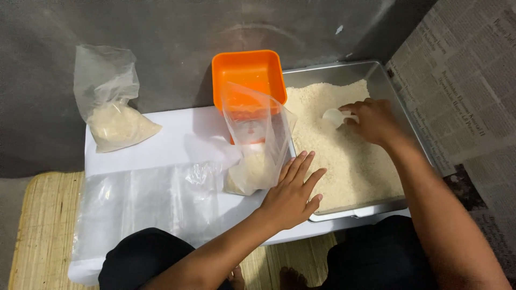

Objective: Scooping white powder from a large tray into small plastic bags using a measuring scoop.

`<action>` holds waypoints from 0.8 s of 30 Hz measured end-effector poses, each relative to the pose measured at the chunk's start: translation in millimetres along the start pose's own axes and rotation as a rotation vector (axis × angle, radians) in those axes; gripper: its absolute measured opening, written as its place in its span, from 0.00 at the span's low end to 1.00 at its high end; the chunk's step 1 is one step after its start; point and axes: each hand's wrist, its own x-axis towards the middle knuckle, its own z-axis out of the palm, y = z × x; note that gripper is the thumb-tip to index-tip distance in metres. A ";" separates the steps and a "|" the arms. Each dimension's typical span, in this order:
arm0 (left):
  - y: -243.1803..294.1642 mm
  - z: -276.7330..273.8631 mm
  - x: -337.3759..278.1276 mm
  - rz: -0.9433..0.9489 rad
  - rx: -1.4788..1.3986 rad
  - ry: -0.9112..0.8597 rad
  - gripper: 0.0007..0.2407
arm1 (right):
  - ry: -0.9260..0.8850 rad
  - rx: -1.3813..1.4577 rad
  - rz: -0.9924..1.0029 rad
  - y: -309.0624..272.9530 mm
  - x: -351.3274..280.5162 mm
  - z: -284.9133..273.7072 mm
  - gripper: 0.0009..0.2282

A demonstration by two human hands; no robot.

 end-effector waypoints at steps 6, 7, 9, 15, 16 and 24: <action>5.7 -5.3 1.1 -0.030 -0.019 -0.012 0.22 | -0.018 0.411 0.307 37.7 -9.6 14.4 0.12; 6.8 -3.7 0.8 -0.030 -0.017 -0.011 0.22 | -0.016 0.411 0.304 40.1 -12.2 10.7 0.12; 8.3 -0.8 0.0 -0.006 -0.008 0.017 0.20 | 0.089 0.430 0.318 44.4 -16.3 3.8 0.13; 48.2 -58.1 -3.1 0.468 0.117 0.290 0.04 | 0.346 0.394 0.116 -5.7 -27.6 -66.5 0.10; 53.1 -74.9 -3.0 0.466 0.120 0.290 0.04 | 0.345 0.396 0.113 -9.6 -26.2 -68.9 0.10; 10.2 -168.3 -27.7 0.543 0.192 0.414 0.08 | 0.485 0.277 -0.176 -103.1 -52.1 -121.7 0.13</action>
